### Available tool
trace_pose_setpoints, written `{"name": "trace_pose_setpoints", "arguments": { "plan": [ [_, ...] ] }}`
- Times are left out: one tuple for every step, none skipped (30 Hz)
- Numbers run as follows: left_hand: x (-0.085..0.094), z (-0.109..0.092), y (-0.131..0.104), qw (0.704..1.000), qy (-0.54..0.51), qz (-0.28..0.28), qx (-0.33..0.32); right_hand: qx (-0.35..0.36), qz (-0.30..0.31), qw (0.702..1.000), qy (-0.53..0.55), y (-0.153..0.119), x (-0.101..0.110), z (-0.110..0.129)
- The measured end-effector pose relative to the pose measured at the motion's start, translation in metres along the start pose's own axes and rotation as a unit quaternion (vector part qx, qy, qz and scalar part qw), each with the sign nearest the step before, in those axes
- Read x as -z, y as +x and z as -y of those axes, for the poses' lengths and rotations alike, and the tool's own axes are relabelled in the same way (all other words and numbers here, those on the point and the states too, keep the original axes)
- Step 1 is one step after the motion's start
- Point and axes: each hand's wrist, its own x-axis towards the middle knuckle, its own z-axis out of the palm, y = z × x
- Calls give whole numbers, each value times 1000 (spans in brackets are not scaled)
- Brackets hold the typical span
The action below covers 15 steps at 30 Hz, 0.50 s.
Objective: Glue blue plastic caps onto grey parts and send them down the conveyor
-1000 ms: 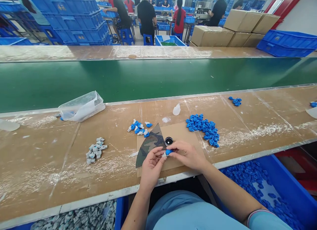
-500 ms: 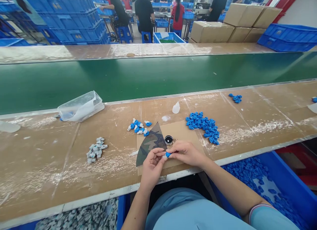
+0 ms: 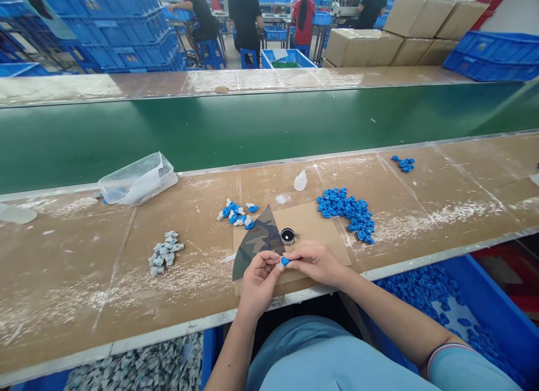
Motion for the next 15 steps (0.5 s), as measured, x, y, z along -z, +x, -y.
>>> {"name": "trace_pose_setpoints", "arguments": {
  "plan": [
    [0, 0, 0, 1000, 2, 22, 7, 14, 15, 1000, 7, 0, 2, -1],
    [1, -1, 0, 999, 4, 46, 16, 27, 35, 999, 12, 0, 5, -2],
    [1, -2, -1, 997, 6, 66, 25, 37, 55, 998, 14, 0, 9, -2],
    [1, -2, -1, 996, 5, 80, 31, 46, 71, 996, 14, 1, 12, -2],
    [0, -3, -1, 996, 3, 84, 35, 51, 78, 996, 12, 1, 13, -1],
    [0, -3, -1, 996, -2, 80, 35, 52, 74, 996, 10, 1, 13, 0],
    [0, -3, -1, 997, -8, 71, 33, 49, 59, 997, 12, 1, 12, 0],
    [0, -3, -2, 998, -14, 59, 29, 41, 36, 998, 19, -1, 9, 1],
    [0, -3, -2, 998, -18, 48, 26, 27, 12, 999, 29, -2, 5, 1],
    [1, -2, -2, 999, -20, 40, 24, 10, -11, 999, 42, -5, 0, 1],
    [1, -2, -2, 999, -19, 35, 24, -7, -30, 998, 52, -7, -4, 1],
    [1, -1, -2, 999, -18, 34, 24, -21, -44, 997, 59, -10, -8, 1],
    [1, -1, -2, 999, -16, 36, 25, -32, -52, 996, 59, -12, -11, 0],
    [0, -1, -1, 999, -15, 39, 26, -38, -57, 996, 54, -14, -12, -1],
    [0, -1, -1, 999, -15, 41, 26, -40, -61, 996, 47, -16, -13, -1]
  ]
}}
